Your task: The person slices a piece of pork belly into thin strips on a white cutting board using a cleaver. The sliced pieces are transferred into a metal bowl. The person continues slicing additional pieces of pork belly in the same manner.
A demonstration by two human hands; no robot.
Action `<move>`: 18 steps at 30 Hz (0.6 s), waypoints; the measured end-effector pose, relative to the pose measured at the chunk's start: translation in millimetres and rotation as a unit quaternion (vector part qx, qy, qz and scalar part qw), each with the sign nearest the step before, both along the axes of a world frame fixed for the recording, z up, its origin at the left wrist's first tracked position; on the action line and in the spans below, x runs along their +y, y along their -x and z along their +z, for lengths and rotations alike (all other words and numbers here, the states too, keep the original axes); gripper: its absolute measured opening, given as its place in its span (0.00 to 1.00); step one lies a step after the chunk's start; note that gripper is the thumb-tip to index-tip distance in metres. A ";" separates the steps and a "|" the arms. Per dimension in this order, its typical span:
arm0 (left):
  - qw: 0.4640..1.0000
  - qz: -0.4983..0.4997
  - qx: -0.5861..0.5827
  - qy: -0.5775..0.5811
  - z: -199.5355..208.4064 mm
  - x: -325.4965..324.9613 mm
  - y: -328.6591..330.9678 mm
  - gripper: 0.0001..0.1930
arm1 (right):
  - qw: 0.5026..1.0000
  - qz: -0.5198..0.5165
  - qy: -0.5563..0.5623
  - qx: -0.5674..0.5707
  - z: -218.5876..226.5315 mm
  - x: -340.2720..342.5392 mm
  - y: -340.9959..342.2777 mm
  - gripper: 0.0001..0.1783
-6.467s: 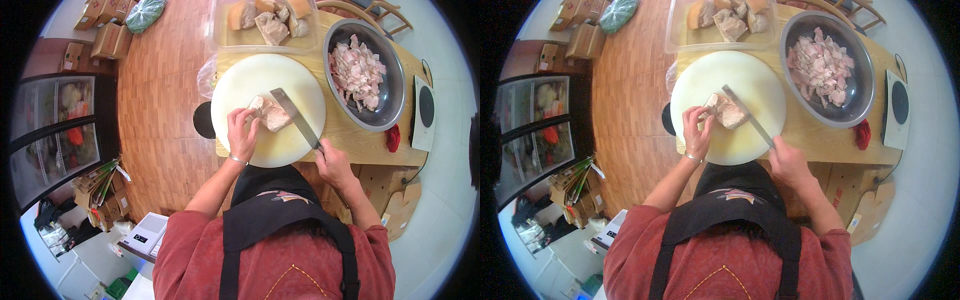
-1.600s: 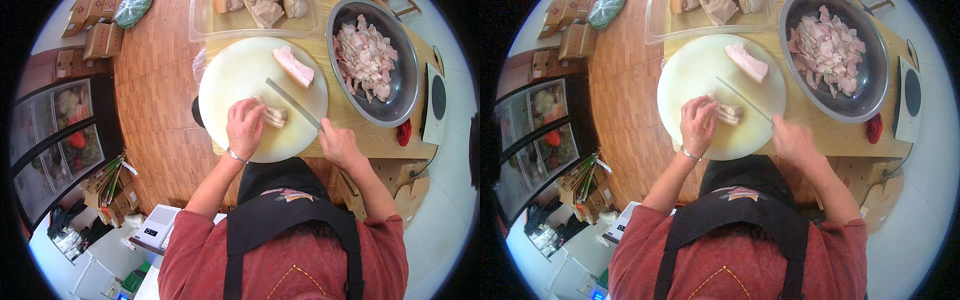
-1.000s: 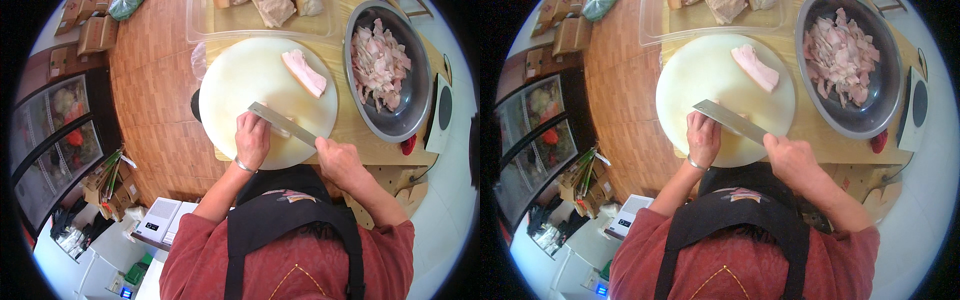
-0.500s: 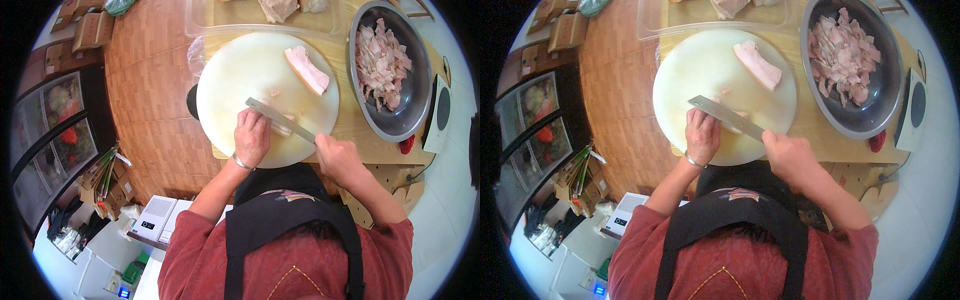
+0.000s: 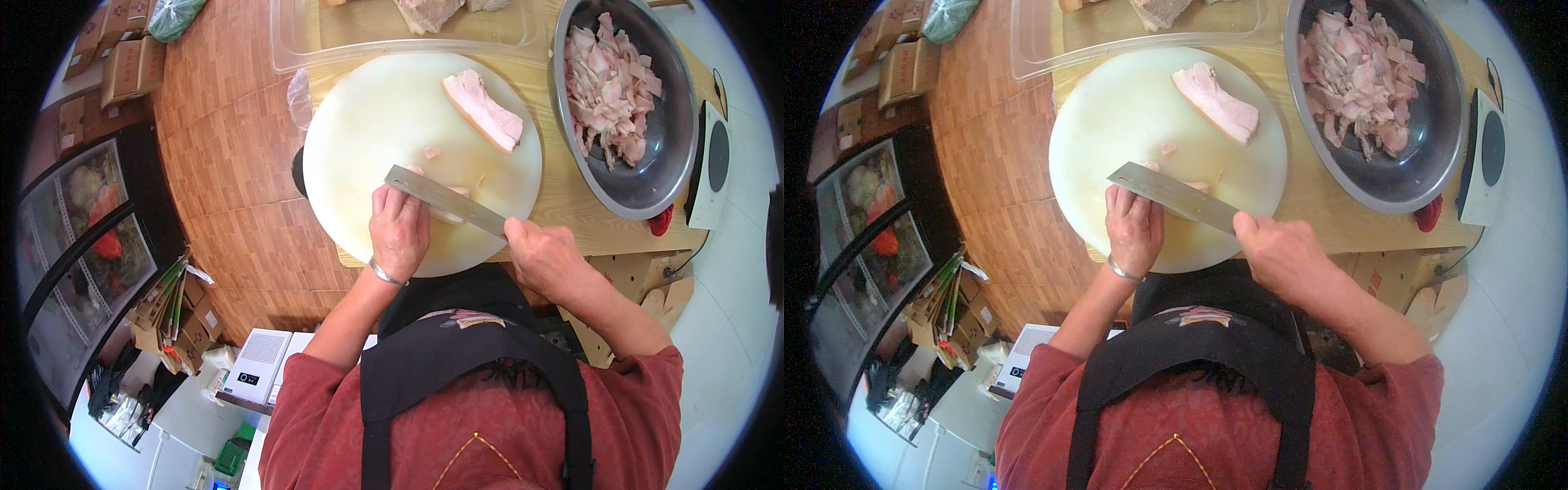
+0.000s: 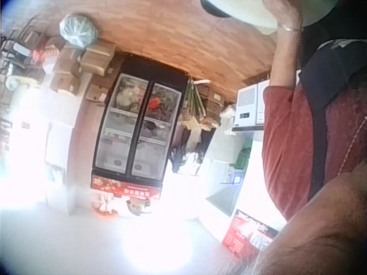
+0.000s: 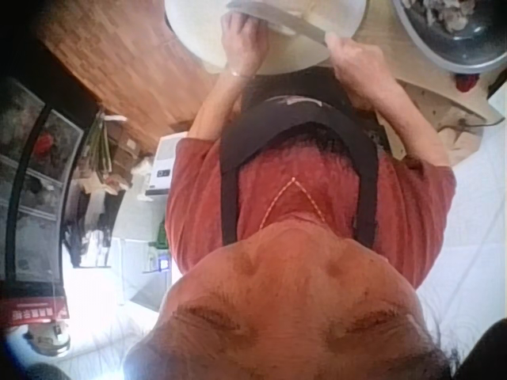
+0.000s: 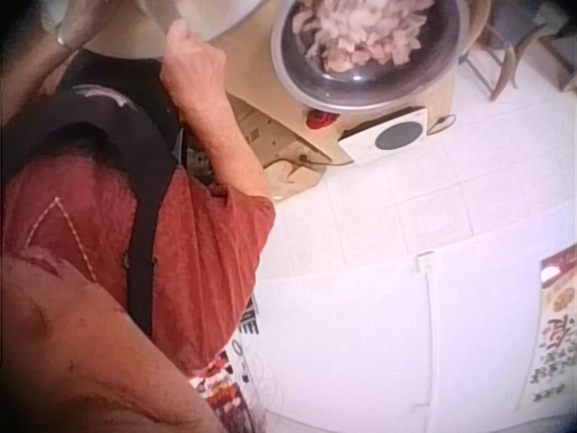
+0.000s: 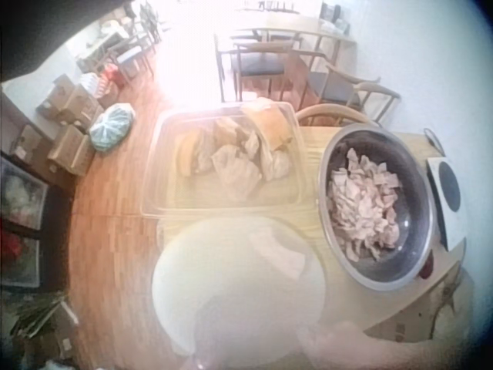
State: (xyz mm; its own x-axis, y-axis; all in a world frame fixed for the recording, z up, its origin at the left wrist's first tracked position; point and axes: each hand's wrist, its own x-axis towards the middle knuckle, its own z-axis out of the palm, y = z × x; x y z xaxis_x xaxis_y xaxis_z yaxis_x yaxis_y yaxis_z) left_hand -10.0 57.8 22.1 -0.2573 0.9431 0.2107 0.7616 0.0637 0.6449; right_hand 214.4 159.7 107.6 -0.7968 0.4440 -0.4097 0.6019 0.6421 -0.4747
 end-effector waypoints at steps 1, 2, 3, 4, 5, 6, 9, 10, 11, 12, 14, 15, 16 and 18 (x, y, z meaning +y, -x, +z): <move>1.000 0.002 0.006 0.006 0.8 -0.2 0.1 0.20 | 1.000 0.002 0.006 -0.007 -1.5 0.3 -0.4 0.09; 1.000 0.002 0.003 0.003 0.3 -0.8 0.1 0.20 | 1.000 0.005 0.012 -0.013 -3.6 0.8 -0.3 0.10; 1.000 0.002 -0.001 0.000 -0.5 -1.6 0.0 0.19 | 0.999 0.008 0.023 -0.022 -8.3 2.9 3.7 0.10; 1.000 0.002 -0.004 -0.002 -1.3 -2.8 -0.2 0.18 | 0.999 0.012 0.034 -0.031 -16.1 6.7 11.6 0.10; 1.000 -0.001 -0.008 0.000 -2.9 -3.5 -0.7 0.18 | 0.998 0.011 0.044 -0.041 -23.2 8.7 17.9 0.10; 1.000 -0.001 -0.010 0.001 -4.8 -4.4 -1.2 0.17 | 0.999 0.007 0.035 -0.022 -32.4 9.3 23.5 0.10; 1.000 -0.009 -0.017 -0.009 -4.8 -2.5 0.4 0.16 | 0.999 -0.025 0.031 0.015 -48.0 11.1 33.5 0.08; 1.000 -0.013 -0.019 -0.015 -4.1 -1.8 1.2 0.16 | 0.998 -0.046 0.042 0.012 -45.3 15.1 33.0 0.08; 1.000 -0.013 -0.018 -0.019 -4.1 -2.0 1.9 0.16 | 0.996 -0.064 0.053 0.011 -42.8 20.3 32.2 0.07; 1.000 -0.014 -0.016 -0.022 -4.8 -2.6 2.5 0.15 | 0.998 -0.054 0.037 0.017 -38.7 21.4 28.0 0.07; 1.000 -0.015 -0.013 -0.023 -4.7 -1.6 3.2 0.15 | 0.999 -0.039 0.007 0.026 -24.9 13.2 12.7 0.08; 1.000 -0.012 -0.010 -0.018 -5.2 -2.0 2.9 0.15 | 0.999 -0.029 -0.002 0.034 -17.2 8.4 7.3 0.08; 1.000 -0.008 -0.007 -0.014 -5.5 -2.6 3.3 0.15 | 0.999 -0.019 -0.011 0.042 -8.4 3.8 2.4 0.08; 1.000 -0.006 -0.016 -0.006 -6.1 -3.8 2.3 0.18 | 0.999 -0.006 -0.014 0.037 -0.2 1.4 -1.5 0.07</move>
